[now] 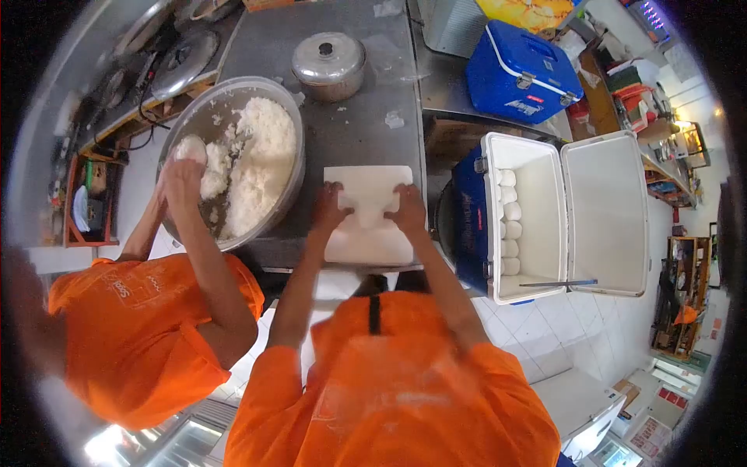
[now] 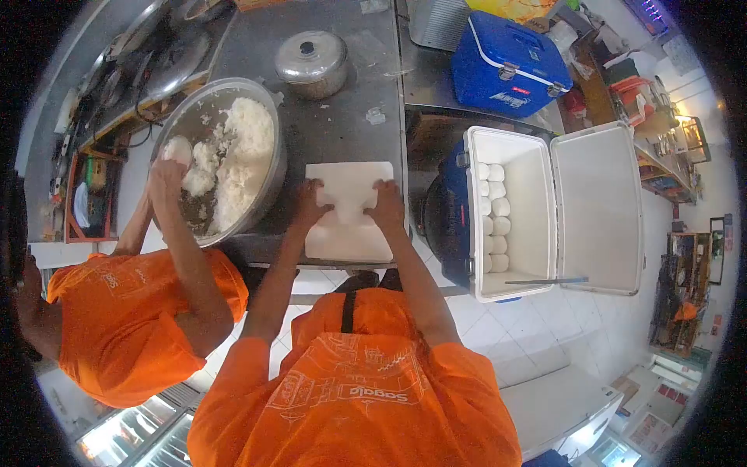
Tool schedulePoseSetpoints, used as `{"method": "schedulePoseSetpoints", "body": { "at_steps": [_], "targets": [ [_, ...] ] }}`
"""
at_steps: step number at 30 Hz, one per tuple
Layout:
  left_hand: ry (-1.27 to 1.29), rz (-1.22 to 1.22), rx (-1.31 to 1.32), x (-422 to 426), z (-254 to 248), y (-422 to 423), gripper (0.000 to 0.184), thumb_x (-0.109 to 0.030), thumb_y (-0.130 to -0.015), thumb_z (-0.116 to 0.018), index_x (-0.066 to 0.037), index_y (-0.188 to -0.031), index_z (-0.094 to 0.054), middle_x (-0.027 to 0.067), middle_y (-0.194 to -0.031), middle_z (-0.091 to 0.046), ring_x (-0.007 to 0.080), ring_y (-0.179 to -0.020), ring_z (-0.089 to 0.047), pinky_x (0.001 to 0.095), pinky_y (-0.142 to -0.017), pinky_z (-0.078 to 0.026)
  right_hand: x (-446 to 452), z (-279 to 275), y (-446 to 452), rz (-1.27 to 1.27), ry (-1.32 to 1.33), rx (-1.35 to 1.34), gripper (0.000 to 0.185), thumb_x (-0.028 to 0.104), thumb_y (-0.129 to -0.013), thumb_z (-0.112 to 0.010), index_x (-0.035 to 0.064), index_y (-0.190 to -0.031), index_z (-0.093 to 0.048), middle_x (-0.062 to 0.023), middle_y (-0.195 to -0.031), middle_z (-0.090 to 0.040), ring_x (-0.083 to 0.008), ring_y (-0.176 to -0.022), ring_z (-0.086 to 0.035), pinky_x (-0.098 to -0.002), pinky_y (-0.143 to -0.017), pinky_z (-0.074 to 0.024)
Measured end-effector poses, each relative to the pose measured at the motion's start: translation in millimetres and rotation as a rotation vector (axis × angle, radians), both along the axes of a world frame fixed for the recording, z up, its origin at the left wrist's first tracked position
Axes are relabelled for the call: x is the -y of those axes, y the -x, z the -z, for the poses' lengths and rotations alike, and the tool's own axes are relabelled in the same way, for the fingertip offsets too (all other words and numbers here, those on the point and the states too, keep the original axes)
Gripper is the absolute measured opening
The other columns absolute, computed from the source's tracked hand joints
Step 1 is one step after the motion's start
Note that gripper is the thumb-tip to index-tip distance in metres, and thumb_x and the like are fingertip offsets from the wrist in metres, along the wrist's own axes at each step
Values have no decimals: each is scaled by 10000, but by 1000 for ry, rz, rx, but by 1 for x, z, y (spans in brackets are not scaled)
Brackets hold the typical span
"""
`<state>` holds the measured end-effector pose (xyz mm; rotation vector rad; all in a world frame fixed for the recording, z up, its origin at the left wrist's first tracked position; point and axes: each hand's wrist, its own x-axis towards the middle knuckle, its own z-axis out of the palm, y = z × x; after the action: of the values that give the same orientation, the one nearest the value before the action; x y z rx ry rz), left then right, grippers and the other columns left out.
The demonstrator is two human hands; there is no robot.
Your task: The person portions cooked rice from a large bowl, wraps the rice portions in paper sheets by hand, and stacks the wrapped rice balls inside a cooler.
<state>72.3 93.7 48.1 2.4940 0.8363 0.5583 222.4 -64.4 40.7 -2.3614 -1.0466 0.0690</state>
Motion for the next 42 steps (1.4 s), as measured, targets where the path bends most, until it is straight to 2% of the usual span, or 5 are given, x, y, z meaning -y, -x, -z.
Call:
{"method": "schedulePoseSetpoints", "body": {
  "at_steps": [14,23,26,32,42],
  "targets": [
    [318,480,181,-44,167,23,208,-199,-815,-701,-29,-935,-715,105,-918,-679,303,-939,-606,446,-873,-454,33,90,10,-372,-212,100,323,157,-768,-644,46,-1072,-640,-153,-1154,-585,-338,-1117,-530,-420,-955,-438],
    [612,105,-684,-36,31,-26,258,-139,-719,-785,33,-878,-676,93,-822,-676,173,-787,-643,338,-711,-520,-37,51,-9,-104,323,-224,249,110,-704,-701,16,-929,-650,-184,-976,-631,-328,-909,-646,-408,-778,-528],
    [249,305,-434,-32,55,-11,209,-66,-827,-668,15,-1020,-661,91,-879,-673,129,-816,-644,292,-679,-512,-48,102,-10,-420,-61,-143,294,50,-659,-724,14,-929,-613,-181,-899,-627,-320,-952,-634,-420,-808,-530],
    [1345,213,379,19,17,13,313,-29,-902,-534,-30,-1214,-554,119,-1167,-591,204,-993,-600,348,-848,-490,22,4,15,-321,-528,-1286,251,69,-816,-561,-11,-1055,-561,-121,-829,-623,-188,-692,-663,-326,-619,-573],
    [1503,-31,394,53,-2,-30,438,-341,-952,-534,35,-1178,-542,138,-1124,-597,234,-1012,-595,341,-876,-475,40,-20,7,-71,-527,-993,335,85,-835,-559,-2,-1155,-612,-153,-923,-665,-200,-758,-679,-335,-693,-558]
  ]
}}
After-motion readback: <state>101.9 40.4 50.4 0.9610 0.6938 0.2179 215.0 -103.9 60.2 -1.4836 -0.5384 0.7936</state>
